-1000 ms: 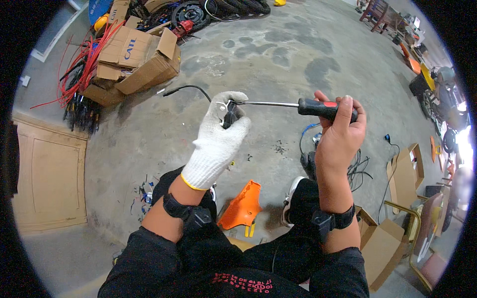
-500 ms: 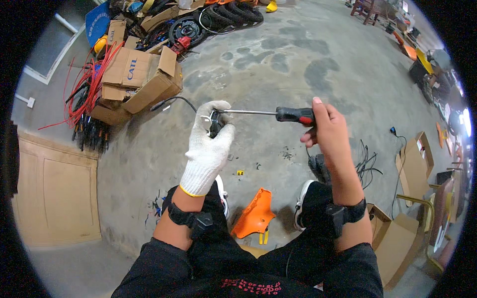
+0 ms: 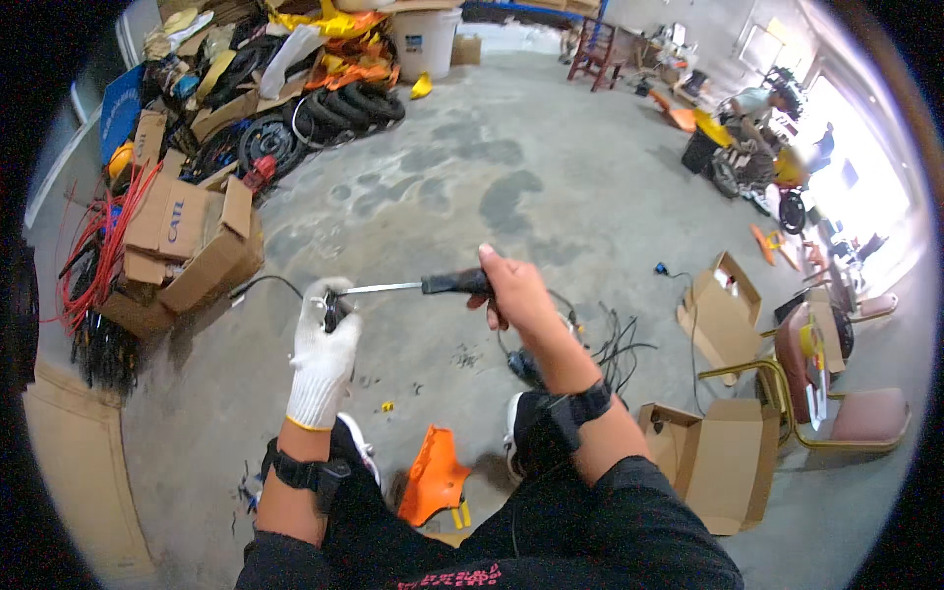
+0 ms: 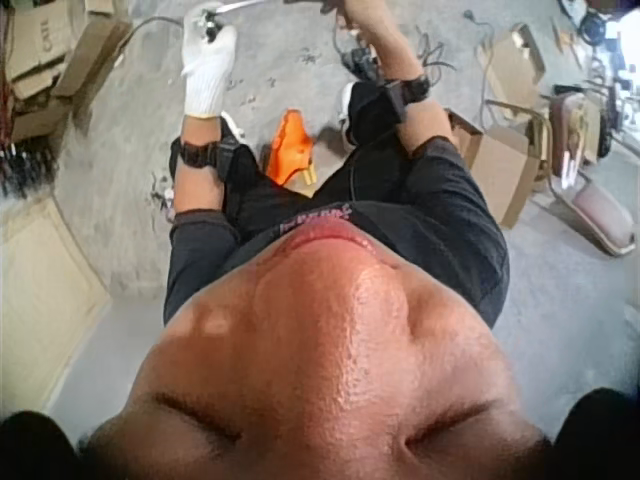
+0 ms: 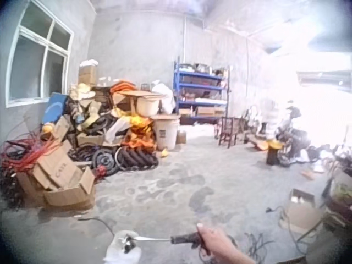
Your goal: Assembling or repairing a motorcycle handlebar control switch housing using a screwdriver.
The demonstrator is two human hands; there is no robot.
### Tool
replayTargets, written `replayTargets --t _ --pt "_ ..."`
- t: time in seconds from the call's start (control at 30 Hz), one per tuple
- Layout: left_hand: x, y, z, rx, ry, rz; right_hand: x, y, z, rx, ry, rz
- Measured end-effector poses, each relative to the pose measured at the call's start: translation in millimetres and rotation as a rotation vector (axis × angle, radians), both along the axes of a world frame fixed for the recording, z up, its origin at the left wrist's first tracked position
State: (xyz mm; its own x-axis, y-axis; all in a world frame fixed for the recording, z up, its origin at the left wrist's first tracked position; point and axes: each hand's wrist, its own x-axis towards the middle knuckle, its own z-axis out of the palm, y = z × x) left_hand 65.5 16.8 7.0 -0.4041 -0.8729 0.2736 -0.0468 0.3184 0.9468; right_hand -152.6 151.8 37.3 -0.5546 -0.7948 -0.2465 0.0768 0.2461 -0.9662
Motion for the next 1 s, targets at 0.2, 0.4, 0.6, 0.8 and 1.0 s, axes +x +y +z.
replayTargets --t 0.2,0.4,0.6,0.8,1.0 --pt "10.3 9.5 9.0 0.125 -0.164 0.04 18.9 9.5 4.3 -0.267 -0.009 -0.022" --pt "21.5 19.5 5.7 0.048 -0.198 0.053 22.7 31.1 10.1 -0.431 -0.003 0.015" --pt "28.7 25.8 4.2 -0.073 -0.35 0.069 25.5 34.6 8.3 0.035 0.01 -0.004" --pt "38.5 31.1 13.1 0.052 -0.293 0.054 45.2 40.1 8.5 -0.284 -0.063 0.081" --pt "53.8 32.7 7.3 0.168 -0.194 0.055 53.5 48.4 15.3 -0.219 0.046 0.078"
